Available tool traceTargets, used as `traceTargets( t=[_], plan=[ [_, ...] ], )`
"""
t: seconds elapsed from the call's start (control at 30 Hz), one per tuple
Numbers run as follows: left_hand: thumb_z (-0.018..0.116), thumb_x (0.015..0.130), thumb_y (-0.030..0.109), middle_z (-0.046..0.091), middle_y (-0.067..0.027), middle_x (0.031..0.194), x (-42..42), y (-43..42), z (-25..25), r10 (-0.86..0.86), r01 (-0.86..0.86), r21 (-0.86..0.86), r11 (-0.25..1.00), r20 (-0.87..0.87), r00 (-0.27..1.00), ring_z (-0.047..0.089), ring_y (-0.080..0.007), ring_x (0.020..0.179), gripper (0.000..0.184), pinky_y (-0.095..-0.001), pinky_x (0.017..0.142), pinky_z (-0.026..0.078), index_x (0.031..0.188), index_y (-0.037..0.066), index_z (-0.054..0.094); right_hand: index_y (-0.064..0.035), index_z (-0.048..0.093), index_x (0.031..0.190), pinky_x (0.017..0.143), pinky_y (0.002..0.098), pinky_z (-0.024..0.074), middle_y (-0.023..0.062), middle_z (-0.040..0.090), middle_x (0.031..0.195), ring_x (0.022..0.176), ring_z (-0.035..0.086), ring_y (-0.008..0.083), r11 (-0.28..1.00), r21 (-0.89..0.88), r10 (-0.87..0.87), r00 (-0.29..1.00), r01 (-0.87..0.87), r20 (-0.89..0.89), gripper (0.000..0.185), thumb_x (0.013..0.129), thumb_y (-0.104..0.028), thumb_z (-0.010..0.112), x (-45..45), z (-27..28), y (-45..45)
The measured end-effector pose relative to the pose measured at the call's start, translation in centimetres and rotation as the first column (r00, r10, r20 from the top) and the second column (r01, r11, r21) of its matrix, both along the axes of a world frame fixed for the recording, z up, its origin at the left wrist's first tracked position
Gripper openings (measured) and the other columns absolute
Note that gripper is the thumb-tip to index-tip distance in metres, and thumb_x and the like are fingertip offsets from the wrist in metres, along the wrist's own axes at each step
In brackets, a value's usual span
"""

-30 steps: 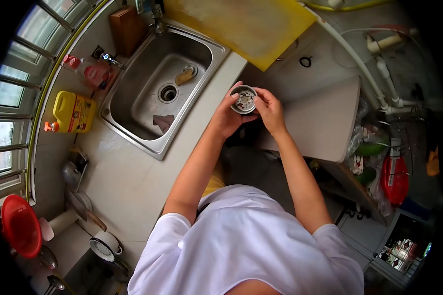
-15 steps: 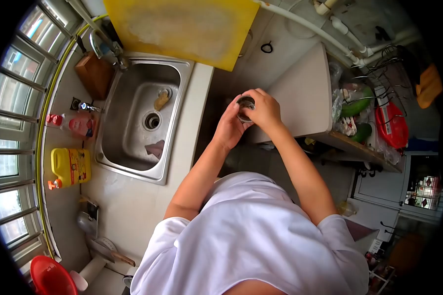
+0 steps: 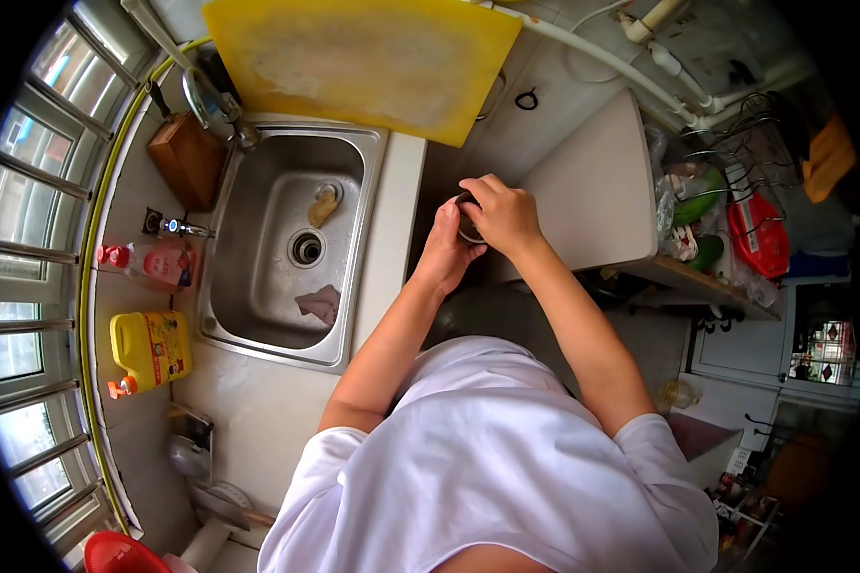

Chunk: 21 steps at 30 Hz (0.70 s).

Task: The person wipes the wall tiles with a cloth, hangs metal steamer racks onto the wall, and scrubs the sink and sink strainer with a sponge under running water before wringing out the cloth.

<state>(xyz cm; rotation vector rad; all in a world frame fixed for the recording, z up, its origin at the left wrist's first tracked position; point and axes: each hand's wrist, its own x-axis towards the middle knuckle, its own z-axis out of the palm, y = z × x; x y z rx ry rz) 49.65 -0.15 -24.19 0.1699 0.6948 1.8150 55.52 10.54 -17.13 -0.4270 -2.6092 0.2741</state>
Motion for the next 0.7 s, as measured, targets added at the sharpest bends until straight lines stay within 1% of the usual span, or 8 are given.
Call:
traceTargets(
  t=[0.17,0.23,0.33,0.4,0.43,0.53,0.57,0.7],
  plan=[
    [0.043,0.092,0.060,0.061,0.0025,0.101,-0.6,0.2,-0.2,-0.036,0.036,-0.038,0.999,0.011,0.999,0.056,-0.0104,0.090,0.046,-0.0283,0.073,0.048,0.113,0.020,0.054,-0.0115,0.061,0.105,0.060,0.0379,0.0534,0.0052,0.065,0.092,0.070,0.065,0.0280,0.997,-0.067,0.030,0.998,-0.034,-0.057,0.033,0.074,-0.014,0.071,0.0,-0.7,0.1],
    [0.044,0.091,0.060,0.061,0.0032,0.101,-0.5,0.3,-0.1,-0.029,0.037,-0.057,0.998,0.142,0.989,0.057,-0.0106,0.091,0.047,-0.0269,0.072,0.048,0.112,0.020,0.055,-0.0115,0.060,0.106,0.060,0.0390,0.0536,0.0048,0.064,0.091,0.069,0.065,0.0280,0.998,-0.063,0.017,0.998,-0.021,-0.068,0.036,0.072,-0.016,0.072,0.3,-0.2,0.4],
    [0.046,0.090,0.062,0.061,0.0035,0.102,-0.2,0.7,-0.9,-0.024,0.035,-0.070,0.997,0.159,0.987,0.057,-0.0104,0.092,0.049,-0.0278,0.073,0.048,0.112,0.020,0.055,-0.0122,0.064,0.095,0.059,0.0371,0.0523,0.0029,0.064,0.090,0.071,0.065,0.0263,0.987,-0.162,-0.048,0.983,0.020,-0.174,0.027,0.070,-0.015,0.074,0.9,1.4,0.5],
    [0.045,0.091,0.060,0.061,0.0018,0.106,-0.2,0.9,-1.5,-0.027,0.035,-0.047,0.998,0.154,0.988,0.056,-0.0116,0.096,0.049,-0.0295,0.078,0.047,0.114,0.018,0.055,-0.0131,0.067,0.081,0.058,0.0352,0.0506,0.0014,0.063,0.084,0.072,0.064,0.0252,0.977,-0.099,-0.189,0.982,0.188,0.004,0.015,0.068,-0.015,0.075,2.0,2.5,0.2],
    [0.047,0.091,0.057,0.058,0.0015,0.108,-0.1,1.2,-1.8,0.005,-0.004,-0.012,1.000,0.134,0.991,0.055,-0.0123,0.098,0.047,-0.0310,0.080,0.047,0.118,0.018,0.050,-0.0135,0.068,0.072,0.059,0.0357,0.0496,0.0013,0.063,0.080,0.072,0.063,0.0251,0.954,-0.206,-0.202,0.975,0.218,0.093,0.007,0.070,-0.018,0.074,2.2,2.8,0.0],
    [0.050,0.092,0.054,0.053,-0.0001,0.114,-0.1,1.8,-2.4,0.043,-0.048,0.047,0.998,0.106,0.993,0.053,-0.0146,0.104,0.048,-0.0346,0.085,0.046,0.124,0.018,0.044,-0.0145,0.070,0.077,0.061,0.0378,0.0500,0.0021,0.064,0.079,0.072,0.063,0.0247,0.973,-0.218,-0.038,0.987,0.072,0.156,0.007,0.073,-0.020,0.071,2.8,1.9,-0.7],
    [0.051,0.091,0.053,0.051,-0.0015,0.117,0.0,1.9,-2.5,0.053,-0.060,0.069,0.996,0.097,0.994,0.052,-0.0163,0.107,0.051,-0.0366,0.089,0.046,0.126,0.017,0.042,-0.0138,0.070,0.084,0.063,0.0392,0.0504,0.0038,0.066,0.084,0.074,0.064,0.0259,0.973,-0.220,-0.025,0.981,0.069,0.194,0.010,0.079,-0.019,0.064,2.8,1.8,-0.9],
    [0.051,0.092,0.052,0.050,-0.0032,0.120,0.3,2.2,-2.2,0.050,-0.056,0.092,0.994,0.060,0.997,0.051,-0.0178,0.111,0.052,-0.0391,0.094,0.043,0.128,0.016,0.040,-0.0098,0.067,0.089,0.065,0.0410,0.0509,0.0066,0.066,0.090,0.079,0.065,0.0283,0.977,-0.146,-0.098,0.937,0.155,0.335,0.015,0.084,-0.015,0.054,1.7,0.8,-0.7]
  ],
)
